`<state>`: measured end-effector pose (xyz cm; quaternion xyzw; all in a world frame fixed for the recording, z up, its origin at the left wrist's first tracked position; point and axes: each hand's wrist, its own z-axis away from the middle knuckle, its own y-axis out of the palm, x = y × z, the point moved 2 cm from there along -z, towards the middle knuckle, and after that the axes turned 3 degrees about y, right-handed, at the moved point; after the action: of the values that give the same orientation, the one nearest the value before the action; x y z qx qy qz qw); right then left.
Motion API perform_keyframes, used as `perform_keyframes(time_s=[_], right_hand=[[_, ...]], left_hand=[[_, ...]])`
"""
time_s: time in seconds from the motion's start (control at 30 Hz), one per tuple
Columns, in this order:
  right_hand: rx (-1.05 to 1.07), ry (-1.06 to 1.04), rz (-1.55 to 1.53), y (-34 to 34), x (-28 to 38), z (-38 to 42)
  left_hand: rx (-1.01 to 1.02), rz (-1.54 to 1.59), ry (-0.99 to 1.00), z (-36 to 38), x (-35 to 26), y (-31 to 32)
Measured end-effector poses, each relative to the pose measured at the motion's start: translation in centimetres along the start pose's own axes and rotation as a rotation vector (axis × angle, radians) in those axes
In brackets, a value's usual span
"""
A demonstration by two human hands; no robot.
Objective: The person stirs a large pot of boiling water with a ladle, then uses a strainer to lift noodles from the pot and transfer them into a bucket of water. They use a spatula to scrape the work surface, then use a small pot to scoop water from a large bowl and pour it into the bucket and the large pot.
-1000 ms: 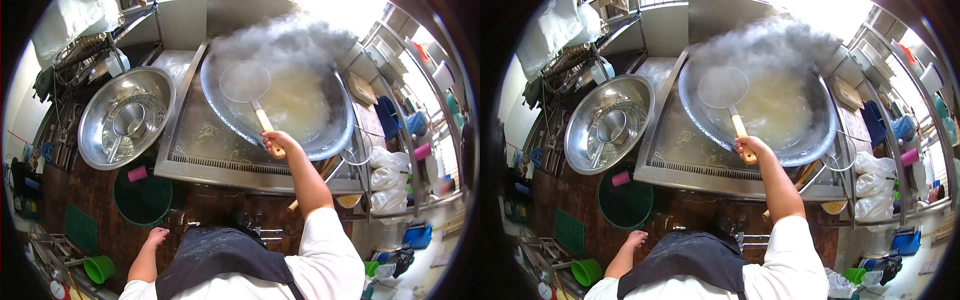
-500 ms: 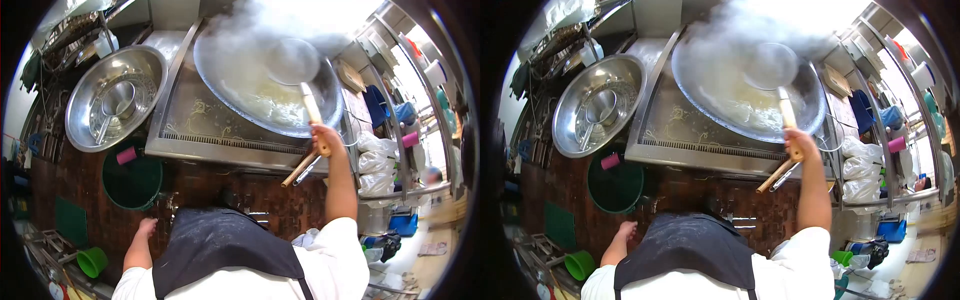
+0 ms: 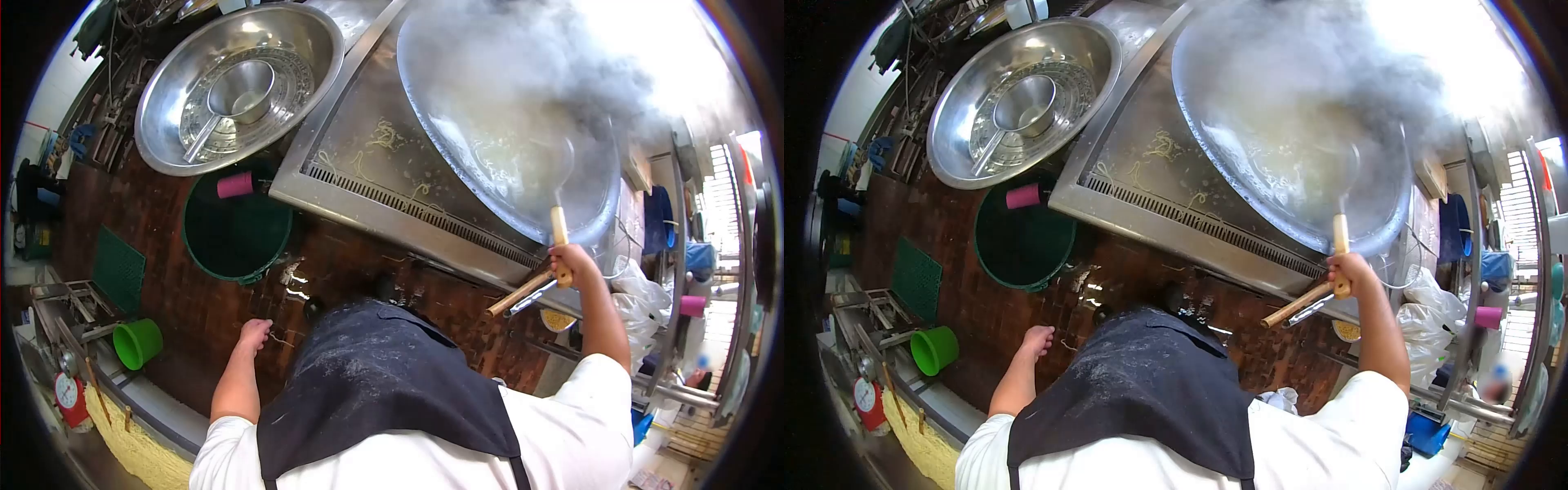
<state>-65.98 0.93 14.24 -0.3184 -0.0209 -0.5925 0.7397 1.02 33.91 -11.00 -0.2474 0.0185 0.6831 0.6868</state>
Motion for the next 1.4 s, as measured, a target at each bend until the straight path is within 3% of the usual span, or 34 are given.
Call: perform_keyframes(time_s=[0.2, 0.47, 0.63, 0.73, 0.77, 0.83, 0.93, 1.03, 1.07, 1.1, 1.17, 1.33, 1.4], right_hand=[[0.321, 0.103, -0.281, 5.9, 0.1, 6.1], [0.734, -0.007, -0.703, 13.8, -0.8, 16.3], [0.346, -0.37, -0.32, 21.0, -7.2, 21.3], [0.167, -0.353, -0.338, 24.9, -13.3, 19.1], [0.015, -0.371, -0.323, 25.7, -14.9, 18.6], [-0.18, -0.532, -0.171, 26.1, -16.4, 19.8], [-0.212, -0.688, -0.08, 25.3, -17.9, 21.3], [-0.117, -0.553, -0.097, 23.1, -18.8, 20.4], [-0.507, -0.86, 0.176, 22.7, -18.8, 19.9], [-0.613, -0.6, 0.209, 22.6, -16.6, 22.8], [-0.535, -0.706, 0.152, 21.6, -18.1, 21.0], [-0.419, -0.736, -0.038, 17.5, -20.5, 19.1], [-0.285, -0.811, -0.248, 15.0, -21.9, 16.8]], left_hand=[[0.048, -0.027, -0.177, -1.1, 5.9, -0.4], [0.079, -0.02, 0.028, -3.2, 3.9, -5.8], [0.047, -0.09, 0.048, -5.1, 3.9, -9.1], [0.048, -0.06, 0.015, -6.8, 5.6, -8.8], [0.05, -0.006, 0.01, -7.1, 5.9, -8.7], [0.073, -0.083, -0.014, -7.5, 6.4, -8.0], [0.143, -0.114, 0.022, -7.5, 6.9, -5.7], [0.194, -0.085, 0.042, -8.2, 7.7, -4.0], [0.252, -0.066, 0.044, -8.6, 8.1, -3.7], [0.312, -0.053, 0.047, -9.4, 8.1, -3.4], [0.19, -0.117, 0.047, -4.1, 4.5, -3.5], [0.111, -0.146, 0.014, -1.5, 2.3, -3.4], [0.099, -0.164, -0.007, -0.8, 1.6, -2.5]])
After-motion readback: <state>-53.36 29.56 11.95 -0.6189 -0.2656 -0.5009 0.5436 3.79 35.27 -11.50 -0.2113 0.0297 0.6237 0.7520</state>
